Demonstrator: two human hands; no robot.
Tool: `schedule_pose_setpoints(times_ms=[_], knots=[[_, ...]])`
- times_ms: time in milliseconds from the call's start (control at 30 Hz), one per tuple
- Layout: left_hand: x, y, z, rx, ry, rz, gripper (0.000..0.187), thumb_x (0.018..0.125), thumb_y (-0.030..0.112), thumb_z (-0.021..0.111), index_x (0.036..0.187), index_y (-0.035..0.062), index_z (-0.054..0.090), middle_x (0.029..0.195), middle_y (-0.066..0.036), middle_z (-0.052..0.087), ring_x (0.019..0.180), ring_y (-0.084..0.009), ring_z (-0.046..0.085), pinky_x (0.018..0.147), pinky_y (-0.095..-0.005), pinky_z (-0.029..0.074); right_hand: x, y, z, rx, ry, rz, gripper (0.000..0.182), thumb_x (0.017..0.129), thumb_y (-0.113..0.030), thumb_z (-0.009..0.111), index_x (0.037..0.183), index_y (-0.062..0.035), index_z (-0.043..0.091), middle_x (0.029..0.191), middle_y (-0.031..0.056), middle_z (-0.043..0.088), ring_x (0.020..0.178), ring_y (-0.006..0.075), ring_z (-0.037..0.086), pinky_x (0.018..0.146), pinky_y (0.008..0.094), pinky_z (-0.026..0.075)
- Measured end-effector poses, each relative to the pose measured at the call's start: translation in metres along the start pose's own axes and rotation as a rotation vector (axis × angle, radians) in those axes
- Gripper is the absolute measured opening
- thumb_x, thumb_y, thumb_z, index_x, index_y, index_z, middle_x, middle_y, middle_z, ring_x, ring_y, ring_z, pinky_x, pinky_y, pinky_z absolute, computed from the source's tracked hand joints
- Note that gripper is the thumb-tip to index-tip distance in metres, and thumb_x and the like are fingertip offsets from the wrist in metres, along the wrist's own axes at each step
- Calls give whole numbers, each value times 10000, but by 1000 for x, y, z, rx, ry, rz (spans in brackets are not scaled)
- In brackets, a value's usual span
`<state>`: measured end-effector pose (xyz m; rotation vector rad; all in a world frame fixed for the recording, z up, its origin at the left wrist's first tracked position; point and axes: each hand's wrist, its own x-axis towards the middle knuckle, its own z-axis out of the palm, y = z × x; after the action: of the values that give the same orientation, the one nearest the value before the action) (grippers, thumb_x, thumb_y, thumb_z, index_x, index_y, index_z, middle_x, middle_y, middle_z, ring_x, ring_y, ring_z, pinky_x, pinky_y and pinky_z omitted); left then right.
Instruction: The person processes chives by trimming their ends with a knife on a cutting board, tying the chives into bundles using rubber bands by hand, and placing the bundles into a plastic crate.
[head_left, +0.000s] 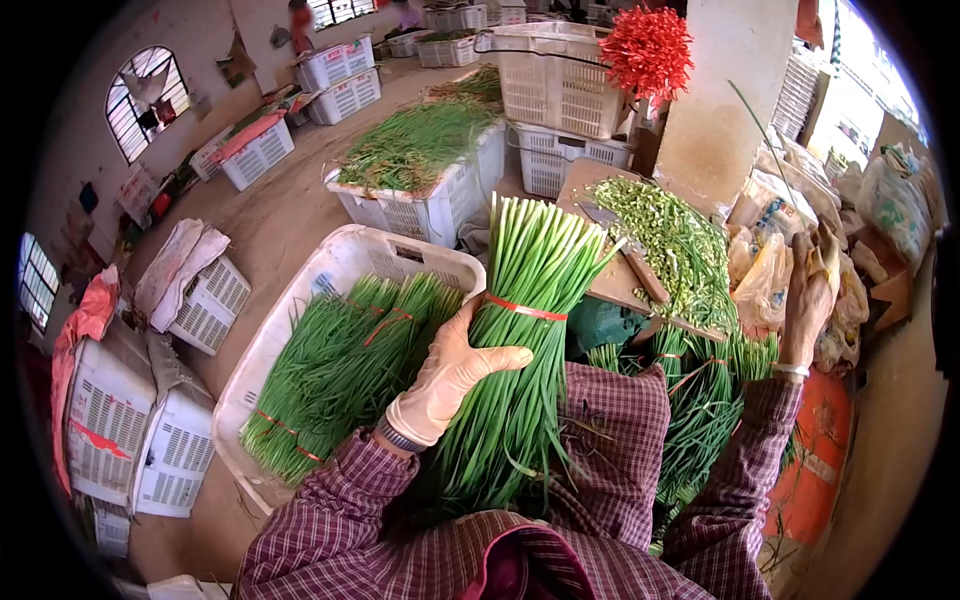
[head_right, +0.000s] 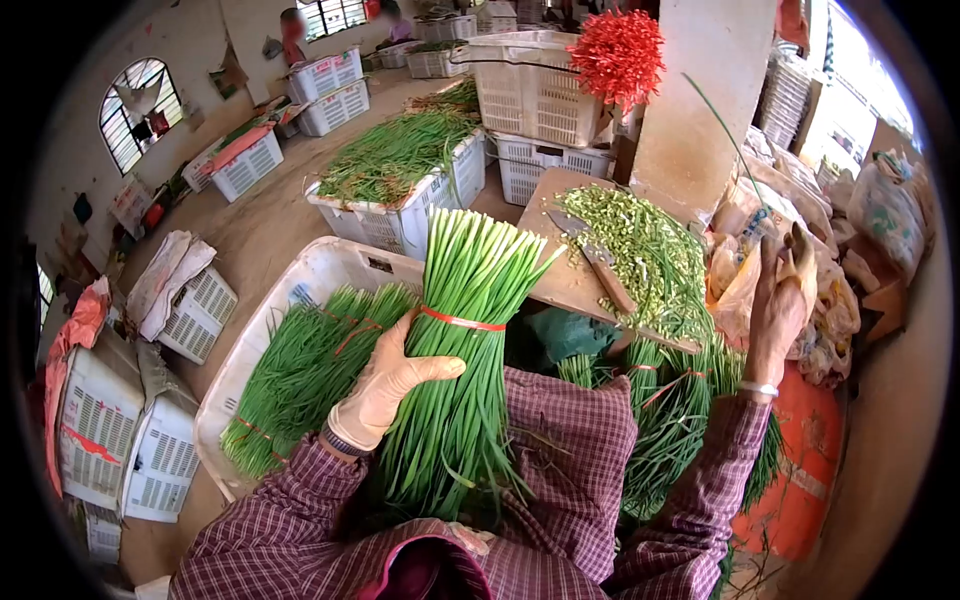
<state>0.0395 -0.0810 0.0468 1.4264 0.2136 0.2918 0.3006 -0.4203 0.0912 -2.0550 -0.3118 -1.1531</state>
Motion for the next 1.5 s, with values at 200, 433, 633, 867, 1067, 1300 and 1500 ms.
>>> schedule_pose_setpoints(times_ms=[200,433,633,867,1067,1300,1500], knots=[[26,-8,31,110,-26,172,902,747,137,866,1497,27,377,1337,-116,571,1195,-213,580,1021,-343,498,-137,-132,19,969,-1035,326,855,976,-474,623,1588,-35,220,1549,194,395,1430,308,386,1164,437,343],[11,-18,67,715,6,511,1318,657,303,916,1600,42,33,1442,-260,471,1245,-428,561,1015,-424,500,-170,-119,62,1450,-640,672,672,896,-428,721,1317,63,536,1311,140,608,1150,220,619,978,369,524],[-37,-53,59,645,-182,554,1222,755,287,867,1600,43,19,1630,-246,189,1455,-398,345,1171,-406,365,-176,-107,55,1676,-659,830,807,844,-573,741,1413,-67,476,1336,113,611,1119,250,656,929,413,594],[-53,31,-1,480,-191,408,682,837,303,826,1396,25,550,1368,-163,610,1236,-255,613,1042,-387,497,-180,-82,61,1699,-649,859,763,859,-556,732,1397,-70,495,1313,108,625,1103,247,662,923,414,596],[-4,66,47,-316,-174,618,1004,895,299,777,1621,128,104,1583,-207,335,1476,-349,315,1133,-481,360,-186,-113,54,1657,-728,848,831,812,-563,775,1418,-74,483,1353,104,605,1154,248,641,963,427,577],[45,14,56,-453,-73,583,1144,827,241,848,1626,152,33,1656,-199,136,1519,-304,176,1182,-434,308,-198,-99,55,1631,-799,926,841,776,-537,817,1400,-76,492,1343,85,611,1163,240,636,977,420,570],[25,-33,67,-332,-175,393,1312,772,312,889,1601,71,-99,1604,-208,279,1457,-271,332,1183,-367,300,-202,-96,67,1570,-786,750,678,887,-532,702,1293,-4,576,1148,107,663,1045,228,648,867,386,570]])
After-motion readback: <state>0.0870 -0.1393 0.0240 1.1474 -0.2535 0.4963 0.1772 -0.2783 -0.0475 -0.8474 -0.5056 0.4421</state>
